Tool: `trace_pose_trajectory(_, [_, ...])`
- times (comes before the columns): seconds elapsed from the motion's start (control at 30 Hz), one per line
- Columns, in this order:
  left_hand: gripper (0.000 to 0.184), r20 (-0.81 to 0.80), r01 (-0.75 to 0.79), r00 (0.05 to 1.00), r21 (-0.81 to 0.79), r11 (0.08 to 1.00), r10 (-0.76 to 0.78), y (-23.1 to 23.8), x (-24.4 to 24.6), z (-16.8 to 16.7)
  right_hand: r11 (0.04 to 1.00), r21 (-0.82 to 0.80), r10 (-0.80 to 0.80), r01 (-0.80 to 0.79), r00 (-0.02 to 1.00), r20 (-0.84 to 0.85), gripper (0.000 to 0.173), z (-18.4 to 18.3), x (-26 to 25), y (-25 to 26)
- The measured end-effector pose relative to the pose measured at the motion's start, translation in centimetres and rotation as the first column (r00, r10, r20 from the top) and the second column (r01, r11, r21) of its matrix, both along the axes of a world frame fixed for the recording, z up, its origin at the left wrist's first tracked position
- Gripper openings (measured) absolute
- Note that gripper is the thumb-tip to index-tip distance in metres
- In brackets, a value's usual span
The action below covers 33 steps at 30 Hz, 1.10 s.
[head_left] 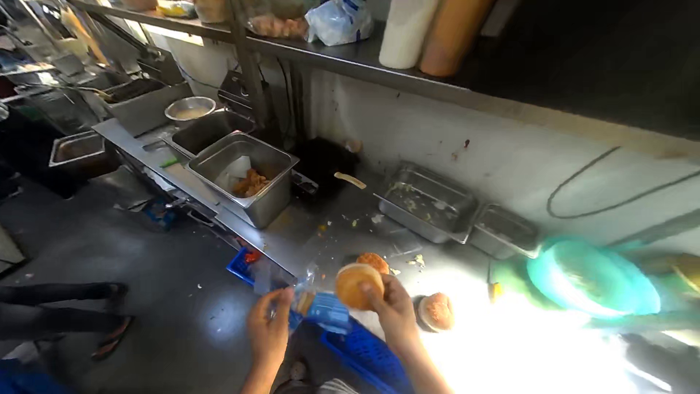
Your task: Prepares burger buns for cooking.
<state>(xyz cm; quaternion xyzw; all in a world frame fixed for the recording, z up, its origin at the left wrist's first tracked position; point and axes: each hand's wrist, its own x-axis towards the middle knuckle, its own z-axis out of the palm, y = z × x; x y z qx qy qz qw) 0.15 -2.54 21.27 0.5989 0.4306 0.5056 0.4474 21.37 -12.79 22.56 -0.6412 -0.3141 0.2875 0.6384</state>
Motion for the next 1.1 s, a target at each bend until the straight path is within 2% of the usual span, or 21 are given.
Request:
trace_pose_trajectory(0.03, [0.019, -0.002, 0.008, 1.000, -0.015, 1.000, -0.008, 1.0, -0.9, 0.0, 0.996, -0.037, -0.077, 0.079, 0.996, 0.039, 0.042, -0.8, 0.3, 1.8])
trace_pose_trajectory(0.1, [0.019, -0.010, 0.034, 0.999, -0.022, 0.999, -0.034, 2.8, -2.1, -0.1, 0.977, -0.094, -0.141, 0.194, 0.905, 0.402, 0.046, -3.0, 1.5, 5.5])
trace_pose_trajectory(0.17, [0.018, -0.021, 0.055, 0.998, -0.012, 0.998, -0.056, 4.1, -2.9, -0.1, 0.963, -0.152, -0.036, 0.221, 0.667, 0.744, 0.044, -6.6, 3.0, 8.6])
trace_pose_trajectory(0.2, [0.018, -0.018, 0.058, 0.998, -0.007, 0.998, -0.058, 4.6, -3.1, 0.1, 0.944, -0.255, 0.104, 0.211, 0.544, 0.832, 0.047, -8.6, 3.7, 9.8])
trace_pose_trajectory(0.23, [0.017, -0.003, 0.060, 0.998, -0.007, 0.998, -0.060, 5.0, -3.2, 0.3, 0.897, -0.393, 0.265, 0.205, 0.461, 0.847, 0.050, -10.3, 4.1, 10.8])
trace_pose_trajectory(0.3, [0.016, 0.043, 0.071, 0.997, -0.008, 0.997, -0.071, 5.6, -3.6, 0.8, 0.792, -0.584, 0.466, 0.176, 0.443, 0.766, 0.058, -12.1, 3.7, 11.5])
trace_pose_trajectory(0.33, [0.015, 0.061, 0.082, 0.995, -0.002, 0.997, -0.081, 5.9, -3.7, 1.0, 0.833, -0.527, 0.405, 0.170, 0.461, 0.789, 0.056, -12.0, 3.2, 11.3])
trace_pose_trajectory(0.4, [0.015, 0.073, 0.104, 0.992, -0.002, 0.995, -0.104, 6.2, -3.6, 1.0, 0.970, -0.199, 0.103, 0.137, 0.510, 0.854, 0.043, -8.9, 1.0, 10.2])
trace_pose_trajectory(0.43, [0.015, 0.077, 0.117, 0.990, -0.019, 0.993, -0.115, 6.0, -3.6, 0.9, 0.994, -0.033, -0.028, 0.103, 0.536, 0.844, 0.036, -6.3, -0.9, 9.2])
trace_pose_trajectory(0.5, [0.014, 0.093, 0.178, 0.981, -0.062, 0.982, -0.171, 5.3, -3.3, 0.6, 0.993, 0.107, -0.055, -0.054, 0.589, 0.806, 0.025, -1.1, -5.2, 6.3])
trace_pose_trajectory(0.6, [0.014, 0.133, 0.311, 0.943, -0.035, 0.950, -0.304, 3.9, -1.3, 1.1, 0.950, -0.040, 0.225, -0.311, 0.588, 0.777, 0.030, 1.0, -8.3, 4.7])
trace_pose_trajectory(0.7, [0.014, 0.086, 0.438, 0.891, 0.086, 0.895, -0.445, 1.9, 0.4, 1.8, 0.943, -0.198, 0.322, -0.267, 0.594, 0.737, 0.018, -1.6, -7.0, 4.8])
trace_pose_trajectory(0.77, [0.014, 0.018, 0.531, 0.842, 0.150, 0.834, -0.540, 0.7, 1.2, 2.4, 0.908, -0.331, 0.418, -0.256, 0.535, 0.734, 0.021, -1.8, -5.9, 3.5])
trace_pose_trajectory(0.83, [0.015, -0.066, 0.606, 0.792, 0.194, 0.771, -0.606, -0.8, 2.1, 2.8, 0.822, -0.511, 0.563, -0.253, 0.498, 0.659, 0.029, -0.8, -5.1, 1.5])
trace_pose_trajectory(0.9, [0.015, -0.138, 0.661, 0.749, 0.223, 0.717, -0.648, -2.4, 3.4, 3.1, 0.641, -0.714, 0.733, -0.281, 0.500, 0.462, 0.036, 1.9, -3.7, 0.0])
trace_pose_trajectory(0.93, [0.015, -0.158, 0.677, 0.735, 0.224, 0.701, -0.659, -3.2, 4.1, 3.1, 0.493, -0.830, 0.810, -0.260, 0.487, 0.328, 0.038, 4.8, -3.3, -0.3])
trace_pose_trajectory(0.97, [0.015, -0.162, 0.687, 0.726, 0.210, 0.695, -0.669, -4.0, 4.9, 3.1, 0.269, -0.934, 0.879, -0.233, 0.455, 0.140, 0.041, 8.3, -3.1, -0.3])
trace_pose_trajectory(1.0, [0.015, -0.153, 0.694, 0.720, 0.181, 0.697, -0.677, -4.8, 5.6, 3.2, 0.278, -0.933, 0.892, -0.230, 0.421, 0.162, 0.039, 8.6, -2.6, -1.2])
trace_pose_trajectory(1.03, [0.015, -0.134, 0.694, 0.720, 0.147, 0.705, -0.681, -5.5, 6.3, 3.4, 0.457, -0.855, 0.859, -0.247, 0.371, 0.352, 0.032, 6.1, -1.7, -2.8])
trace_pose_trajectory(1.07, [0.015, -0.109, 0.690, 0.724, 0.115, 0.715, -0.681, -6.1, 7.0, 3.7, 0.573, -0.772, 0.814, -0.274, 0.302, 0.496, 0.026, 3.7, -0.7, -3.8])
trace_pose_trajectory(1.1, [0.015, -0.080, 0.686, 0.728, 0.092, 0.722, -0.681, -6.5, 7.7, 4.2, 0.590, -0.741, 0.807, -0.322, 0.247, 0.536, 0.023, 2.4, 0.3, -4.6])
